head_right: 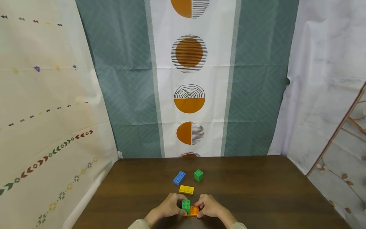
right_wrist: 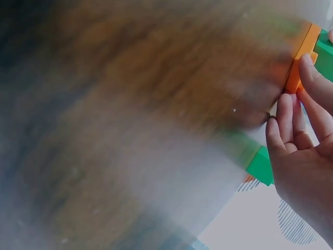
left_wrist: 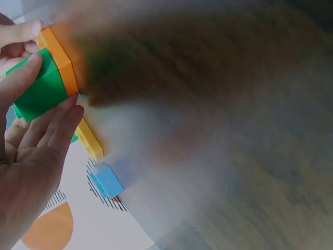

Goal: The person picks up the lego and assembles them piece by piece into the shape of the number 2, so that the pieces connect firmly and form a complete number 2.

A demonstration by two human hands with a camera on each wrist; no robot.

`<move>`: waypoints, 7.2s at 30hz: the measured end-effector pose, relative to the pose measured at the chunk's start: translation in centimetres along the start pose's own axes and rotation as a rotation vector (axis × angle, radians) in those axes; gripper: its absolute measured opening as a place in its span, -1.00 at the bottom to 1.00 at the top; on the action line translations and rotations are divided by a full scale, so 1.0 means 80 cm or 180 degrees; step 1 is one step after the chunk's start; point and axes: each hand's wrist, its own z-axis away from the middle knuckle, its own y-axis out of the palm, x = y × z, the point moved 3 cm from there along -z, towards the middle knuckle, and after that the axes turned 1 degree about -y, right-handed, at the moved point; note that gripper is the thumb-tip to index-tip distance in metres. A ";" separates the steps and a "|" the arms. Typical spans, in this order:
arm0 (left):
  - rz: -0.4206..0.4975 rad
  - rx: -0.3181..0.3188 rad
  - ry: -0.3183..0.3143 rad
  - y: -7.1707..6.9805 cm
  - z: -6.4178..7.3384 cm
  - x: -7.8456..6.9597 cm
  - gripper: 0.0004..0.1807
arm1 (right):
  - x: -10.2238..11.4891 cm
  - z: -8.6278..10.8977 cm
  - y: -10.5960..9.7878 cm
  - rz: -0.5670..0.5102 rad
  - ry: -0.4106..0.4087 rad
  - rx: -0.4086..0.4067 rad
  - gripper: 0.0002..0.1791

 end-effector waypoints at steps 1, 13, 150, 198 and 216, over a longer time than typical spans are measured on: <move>-0.0016 -0.0013 -0.0009 -0.002 -0.001 0.000 -0.65 | 0.001 -0.002 -0.001 0.0019 -0.0001 -0.0002 -0.57; -0.0061 0.0042 -0.0038 -0.003 0.003 0.005 -0.61 | -0.004 -0.004 0.004 0.0027 0.0072 0.0048 -0.59; 0.0525 -0.0089 0.0243 -0.033 -0.007 -0.029 -0.64 | -0.007 -0.007 0.004 -0.0211 0.0096 -0.0148 -0.69; 0.0842 0.0182 0.0191 -0.029 0.004 -0.005 -0.64 | -0.008 -0.008 0.002 -0.0240 0.0063 -0.0110 -0.81; 0.0828 -0.0004 0.0375 -0.017 0.008 -0.006 -0.65 | -0.012 -0.006 0.001 -0.0270 0.0079 -0.0070 -0.80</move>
